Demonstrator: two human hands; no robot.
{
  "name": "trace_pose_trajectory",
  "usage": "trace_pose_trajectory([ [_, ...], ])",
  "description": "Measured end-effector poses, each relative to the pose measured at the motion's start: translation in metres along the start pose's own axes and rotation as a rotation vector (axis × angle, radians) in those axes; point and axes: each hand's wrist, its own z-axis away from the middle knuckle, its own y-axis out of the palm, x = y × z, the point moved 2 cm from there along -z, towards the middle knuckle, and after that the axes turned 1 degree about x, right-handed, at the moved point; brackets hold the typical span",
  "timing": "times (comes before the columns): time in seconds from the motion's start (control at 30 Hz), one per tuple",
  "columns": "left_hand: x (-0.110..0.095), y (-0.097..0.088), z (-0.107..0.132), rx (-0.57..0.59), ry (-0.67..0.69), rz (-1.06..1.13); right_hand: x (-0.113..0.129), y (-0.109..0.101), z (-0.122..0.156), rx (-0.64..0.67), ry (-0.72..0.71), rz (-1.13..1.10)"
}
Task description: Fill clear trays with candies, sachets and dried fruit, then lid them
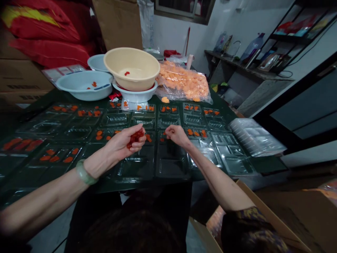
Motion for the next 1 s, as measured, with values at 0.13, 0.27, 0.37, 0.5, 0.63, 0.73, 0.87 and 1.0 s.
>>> trace_pose_trajectory([
  [0.13,0.001,0.009,-0.011,0.028,-0.095,-0.085,0.026,-0.006,0.009,-0.027,-0.189,0.206],
  [0.27,0.001,0.032,-0.029,0.182,-0.186,-0.152,0.067,-0.021,0.029,0.159,-0.301,0.104],
  [0.37,0.004,0.051,-0.044,0.296,-0.18,-0.118,0.081,-0.033,0.039,0.075,-0.314,0.102],
  [0.5,0.012,0.062,-0.057,0.246,-0.194,-0.086,0.065,-0.045,0.042,-0.155,-0.277,0.13],
  [0.63,0.012,0.049,-0.061,0.096,-0.187,-0.053,0.028,-0.051,0.035,-0.211,-0.139,0.235],
  [0.73,0.007,0.035,-0.062,0.038,-0.16,-0.015,0.006,-0.046,0.028,-0.122,-0.031,0.513],
  [0.87,0.002,0.026,-0.063,0.036,-0.134,0.021,0.003,-0.026,0.022,-0.006,-0.058,0.89],
  [1.0,0.004,0.023,-0.065,0.036,-0.126,0.016,0.004,-0.005,0.012,0.113,-0.022,1.06],
])
